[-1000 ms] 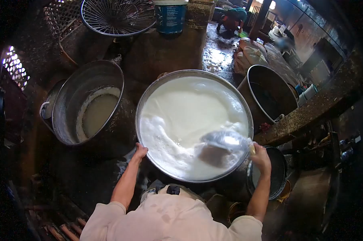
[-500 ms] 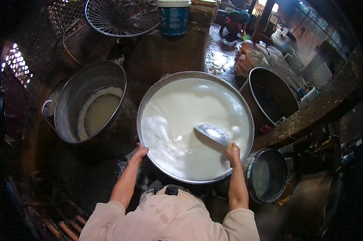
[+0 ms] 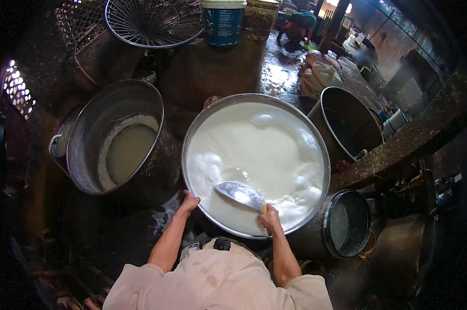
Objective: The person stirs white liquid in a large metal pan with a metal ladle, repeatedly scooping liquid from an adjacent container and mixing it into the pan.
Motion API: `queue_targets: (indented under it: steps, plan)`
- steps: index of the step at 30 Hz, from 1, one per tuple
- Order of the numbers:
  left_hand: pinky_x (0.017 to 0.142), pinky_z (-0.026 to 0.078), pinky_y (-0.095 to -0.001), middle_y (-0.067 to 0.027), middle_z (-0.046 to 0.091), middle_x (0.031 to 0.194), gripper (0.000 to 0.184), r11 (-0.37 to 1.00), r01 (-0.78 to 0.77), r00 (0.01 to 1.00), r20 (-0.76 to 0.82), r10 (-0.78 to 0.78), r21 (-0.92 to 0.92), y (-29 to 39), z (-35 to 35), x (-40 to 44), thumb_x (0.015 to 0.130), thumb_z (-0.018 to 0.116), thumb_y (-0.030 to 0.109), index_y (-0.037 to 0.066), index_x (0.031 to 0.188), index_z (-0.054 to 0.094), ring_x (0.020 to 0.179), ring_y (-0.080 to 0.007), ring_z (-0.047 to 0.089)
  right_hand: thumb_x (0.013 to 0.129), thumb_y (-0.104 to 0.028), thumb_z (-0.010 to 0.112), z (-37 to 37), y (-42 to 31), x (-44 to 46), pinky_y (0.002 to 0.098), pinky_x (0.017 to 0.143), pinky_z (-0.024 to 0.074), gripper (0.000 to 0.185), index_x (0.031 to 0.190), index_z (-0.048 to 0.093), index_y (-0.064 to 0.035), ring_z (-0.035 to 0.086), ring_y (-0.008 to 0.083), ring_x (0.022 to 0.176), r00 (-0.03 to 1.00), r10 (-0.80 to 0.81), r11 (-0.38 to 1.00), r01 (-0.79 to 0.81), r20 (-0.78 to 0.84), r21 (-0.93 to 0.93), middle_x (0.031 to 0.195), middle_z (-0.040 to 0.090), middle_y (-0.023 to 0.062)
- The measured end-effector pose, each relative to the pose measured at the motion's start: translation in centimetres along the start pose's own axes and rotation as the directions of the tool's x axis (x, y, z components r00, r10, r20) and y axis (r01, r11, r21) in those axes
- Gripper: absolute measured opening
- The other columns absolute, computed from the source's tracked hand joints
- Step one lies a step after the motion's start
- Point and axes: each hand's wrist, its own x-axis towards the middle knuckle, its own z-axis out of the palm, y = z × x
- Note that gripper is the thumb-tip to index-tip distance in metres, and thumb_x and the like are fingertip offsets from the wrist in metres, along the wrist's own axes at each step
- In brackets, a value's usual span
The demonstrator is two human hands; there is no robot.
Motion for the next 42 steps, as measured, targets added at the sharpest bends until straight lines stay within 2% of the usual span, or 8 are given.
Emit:
queue_targets:
  steps: [8, 12, 16, 22, 25, 34, 36, 42]
  plan:
    - [0.069, 0.048, -0.0322, -0.0313, 0.037, 0.123, 0.085, 0.99, 0.099, 0.958, 0.26, -0.122, 0.1, 3.3, -2.1, -2.2, 0.077, 0.049, 0.014, -0.018, 0.131, -0.008, 0.094, -0.0274, 0.055, 0.063, -0.002, 0.063, 1.3, -5.7, -3.8, 0.028, 0.039, 0.0399, 0.029, 0.09, 0.05, -0.0003, 0.048, 0.0132, 0.045, 0.988, -0.014, 0.967, -0.026, 0.155, 0.253, 0.058, 0.049, 0.0043]
    - [0.09, 0.041, -0.0366, -0.034, 0.038, 0.122, 0.087, 0.99, -0.102, 0.978, 0.19, 0.083, 0.097, -7.7, 0.9, 6.0, 0.081, 0.054, 0.023, -0.021, 0.129, -0.003, 0.107, -0.0334, 0.05, 0.062, 0.003, 0.065, -0.4, -9.2, -4.0, 0.0268, 0.039, 0.0395, 0.03, 0.089, 0.052, -0.0026, 0.047, 0.0113, 0.045, 0.988, -0.047, 0.952, -0.001, 0.149, 0.305, 0.06, 0.05, 0.0024]
    - [0.108, 0.02, -0.0379, -0.0413, 0.022, 0.132, 0.08, 0.996, -0.054, 0.968, 0.25, 0.035, 0.071, 0.5, -1.4, -0.5, 0.08, 0.054, 0.019, -0.026, 0.126, 0.006, 0.129, -0.0413, 0.024, 0.063, 0.005, 0.065, -2.5, -14.1, -1.4, 0.0261, 0.039, 0.0399, 0.047, 0.108, 0.054, -0.0019, 0.048, 0.0102, 0.045, 0.974, -0.2, 0.938, 0.158, 0.109, 0.308, 0.061, 0.053, 0.0019]
    - [0.107, 0.021, -0.0376, -0.0445, 0.017, 0.131, 0.081, 0.968, -0.12, 0.974, 0.217, 0.072, 0.219, -2.1, -0.3, 1.8, 0.079, 0.05, 0.019, -0.025, 0.126, 0.002, 0.127, -0.0448, 0.025, 0.065, -0.012, 0.063, -0.4, -19.2, 8.6, 0.0382, 0.051, 0.0508, 0.044, 0.106, 0.051, 0.0007, 0.062, 0.0326, 0.059, 0.772, -0.594, 0.792, 0.509, -0.229, -0.337, 0.077, 0.063, 0.0213]
    - [0.056, 0.049, -0.0316, -0.0335, 0.039, 0.119, 0.092, 0.936, -0.072, 0.992, 0.12, 0.033, 0.344, -3.2, 0.4, 3.2, 0.079, 0.054, 0.02, -0.019, 0.128, -0.013, 0.084, -0.0286, 0.057, 0.068, -0.009, 0.057, 0.4, -20.9, 10.7, 0.0389, 0.052, 0.0525, 0.031, 0.098, 0.054, 0.0017, 0.064, 0.0333, 0.066, 0.86, -0.489, 0.79, 0.365, -0.146, -0.493, 0.083, 0.063, 0.0227]
    - [0.058, 0.049, -0.0322, -0.0295, 0.048, 0.109, 0.093, 0.973, -0.024, 0.992, 0.128, -0.006, 0.23, -2.0, -0.1, 2.3, 0.078, 0.054, 0.018, -0.017, 0.129, -0.016, 0.084, -0.0278, 0.057, 0.071, -0.011, 0.059, 0.6, -14.6, 8.9, 0.0408, 0.057, 0.0538, 0.023, 0.09, 0.057, 0.0005, 0.064, 0.0337, 0.07, 0.989, -0.147, 0.874, 0.114, -0.034, -0.473, 0.085, 0.063, 0.0198]
    - [0.091, 0.041, -0.0379, -0.0397, 0.042, 0.113, 0.083, 0.982, 0.026, 0.984, 0.17, -0.058, 0.186, 0.8, -1.2, -0.2, 0.077, 0.049, 0.016, -0.023, 0.125, -0.007, 0.108, -0.0401, 0.05, 0.075, -0.013, 0.055, 0.6, -10.8, 9.2, 0.0414, 0.054, 0.0521, 0.019, 0.087, 0.056, 0.0017, 0.063, 0.0335, 0.067, 0.973, -0.217, 0.864, 0.152, -0.083, -0.479, 0.081, 0.062, 0.0211]
    - [0.067, 0.049, -0.0339, -0.031, 0.04, 0.125, 0.091, 0.976, -0.07, 0.997, 0.027, 0.066, 0.205, -3.2, 0.6, 2.9, 0.077, 0.051, 0.015, -0.015, 0.13, -0.016, 0.097, -0.0291, 0.055, 0.086, -0.028, 0.05, -1.2, -5.1, 6.1, 0.0435, 0.062, 0.051, 0.032, 0.089, 0.057, 0.0026, 0.062, 0.0372, 0.075, 0.972, -0.224, 0.819, 0.151, -0.066, -0.554, 0.086, 0.062, 0.0231]
